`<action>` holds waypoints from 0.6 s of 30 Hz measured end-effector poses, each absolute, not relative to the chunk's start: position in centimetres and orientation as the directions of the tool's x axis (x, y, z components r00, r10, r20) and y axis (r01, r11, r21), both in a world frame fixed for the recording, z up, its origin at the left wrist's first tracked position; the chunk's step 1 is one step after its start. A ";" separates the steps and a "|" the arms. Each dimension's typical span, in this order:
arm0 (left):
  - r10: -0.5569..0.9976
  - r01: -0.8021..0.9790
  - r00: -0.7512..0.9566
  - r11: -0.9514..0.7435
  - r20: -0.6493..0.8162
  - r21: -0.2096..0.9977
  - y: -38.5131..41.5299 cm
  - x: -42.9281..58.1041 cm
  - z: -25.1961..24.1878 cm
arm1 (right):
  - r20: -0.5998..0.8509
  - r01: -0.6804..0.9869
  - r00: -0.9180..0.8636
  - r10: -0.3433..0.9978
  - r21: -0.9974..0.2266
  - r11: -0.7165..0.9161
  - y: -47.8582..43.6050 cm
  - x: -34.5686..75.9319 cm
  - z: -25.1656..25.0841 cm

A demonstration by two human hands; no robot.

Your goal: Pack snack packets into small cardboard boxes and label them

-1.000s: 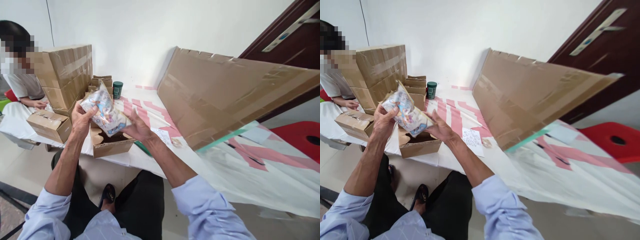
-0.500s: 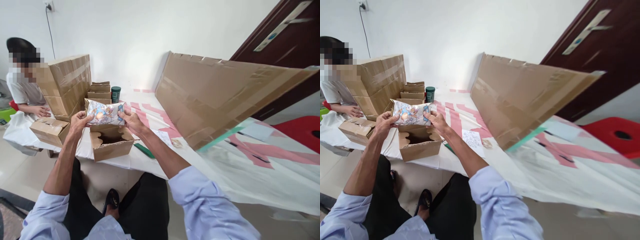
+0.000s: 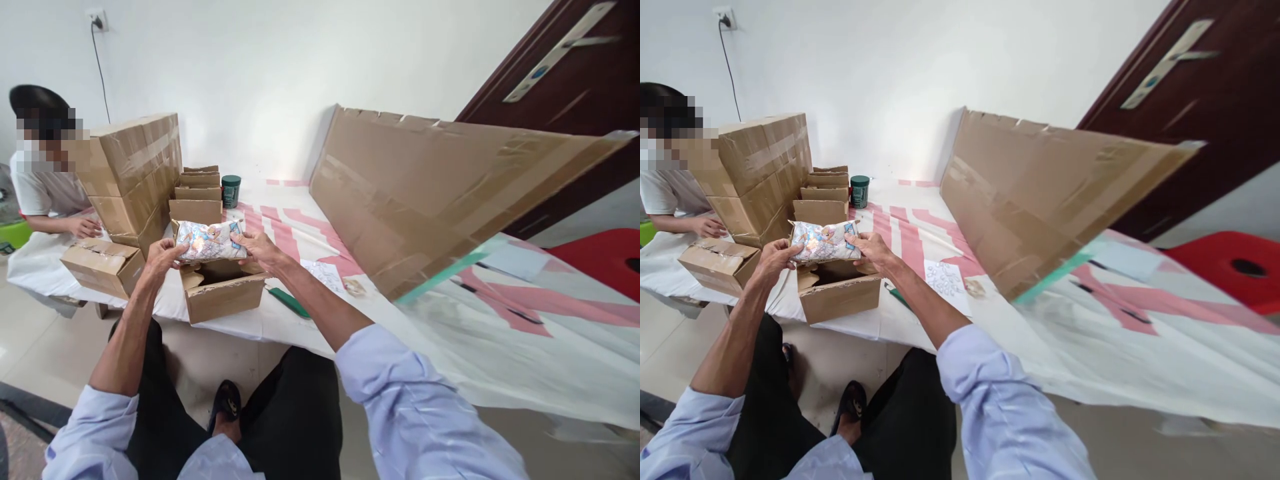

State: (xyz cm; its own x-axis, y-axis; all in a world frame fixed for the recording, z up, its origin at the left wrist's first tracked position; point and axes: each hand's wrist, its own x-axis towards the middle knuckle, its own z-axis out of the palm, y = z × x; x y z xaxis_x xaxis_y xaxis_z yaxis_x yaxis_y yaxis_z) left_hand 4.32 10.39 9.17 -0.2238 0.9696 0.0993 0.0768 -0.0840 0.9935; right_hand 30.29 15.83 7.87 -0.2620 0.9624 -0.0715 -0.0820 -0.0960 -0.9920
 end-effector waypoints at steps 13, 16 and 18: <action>0.916 0.076 -0.215 -0.331 0.340 0.940 10.3 5.3 13.2 | 0.243 -0.076 -0.221 0.945 -0.970 0.232 15.8 31.2 12.9; 0.850 0.056 -0.205 -0.484 0.485 0.873 10.4 5.7 15.5 | 0.399 -0.116 -0.193 0.896 -0.916 0.383 15.8 31.6 15.2; 0.816 0.062 -0.205 -0.540 0.540 0.839 10.0 5.9 16.9 | 0.453 -0.135 -0.183 0.872 -0.891 0.434 15.4 31.8 16.4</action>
State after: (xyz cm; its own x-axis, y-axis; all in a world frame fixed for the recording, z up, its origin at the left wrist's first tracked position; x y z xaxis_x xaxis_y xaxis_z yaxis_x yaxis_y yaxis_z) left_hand 5.91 10.04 16.88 -0.2045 0.8163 0.5402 0.0621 -0.5399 0.8394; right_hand 31.82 15.41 16.40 -0.1831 0.8725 0.4530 -0.1346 0.4343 -0.8907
